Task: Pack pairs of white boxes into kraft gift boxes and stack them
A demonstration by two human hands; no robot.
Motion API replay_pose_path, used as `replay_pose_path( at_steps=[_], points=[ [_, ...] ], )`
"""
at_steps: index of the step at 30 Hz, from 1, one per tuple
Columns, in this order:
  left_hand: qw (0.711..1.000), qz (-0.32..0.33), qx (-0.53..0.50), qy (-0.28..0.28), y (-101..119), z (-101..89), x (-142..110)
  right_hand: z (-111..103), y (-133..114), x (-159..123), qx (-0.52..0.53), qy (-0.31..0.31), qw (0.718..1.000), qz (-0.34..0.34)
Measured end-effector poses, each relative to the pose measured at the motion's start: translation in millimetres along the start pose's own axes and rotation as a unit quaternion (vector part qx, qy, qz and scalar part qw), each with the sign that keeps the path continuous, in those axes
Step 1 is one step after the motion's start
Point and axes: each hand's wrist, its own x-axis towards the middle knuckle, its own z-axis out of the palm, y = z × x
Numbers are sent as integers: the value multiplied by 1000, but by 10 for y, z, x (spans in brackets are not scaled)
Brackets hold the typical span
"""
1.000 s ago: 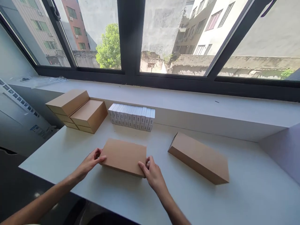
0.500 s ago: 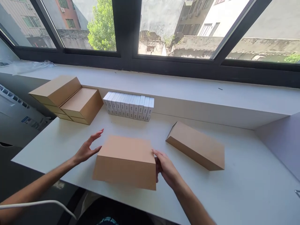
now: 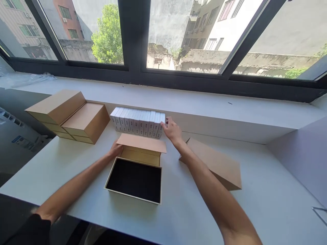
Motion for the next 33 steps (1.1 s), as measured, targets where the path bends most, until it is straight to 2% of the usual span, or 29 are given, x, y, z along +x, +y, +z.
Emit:
replay_pose_path(
  at_steps=[3,8,13,15,17,19,21,22,24,26,27,29,31,33],
  points=[
    [1000,3,2,-9,-107,17,43,109,43,29,-15,-4,1000,-20],
    [1000,4,-4,-16,-185,1,8,154,102,-56,-26,0,999,-35],
    [999,37,-18,-35,-156,12,-8,150,180,-36,12,48,999,-10],
    [998,41,-12,-39,-134,22,-27,17,215,-40,49,75,996,9],
    [999,37,-2,-33,-124,36,-39,-206,219,-126,93,98,991,17],
    [999,34,6,-23,-124,51,-38,-462,169,-344,129,119,984,14],
    [999,30,11,-12,-127,59,-25,-664,60,-687,174,112,978,17],
    [1000,27,14,-7,-129,59,-18,-722,-11,-885,204,84,975,26],
    [1000,23,19,-4,-131,52,-6,-724,-162,-1271,246,-48,967,49],
    [999,29,20,-5,-133,41,-2,-579,-291,-1572,243,-210,945,58],
    [999,33,20,-7,-132,35,-4,-464,-338,-1675,222,-266,937,50],
    [999,39,22,-6,-129,26,-12,-190,-400,-1785,133,-318,939,5],
    [999,38,29,-3,-123,25,-22,91,-442,-1804,34,-326,944,-50],
    [999,32,34,-2,-117,32,-30,341,-504,-1792,-27,-344,934,-92]
  ],
)
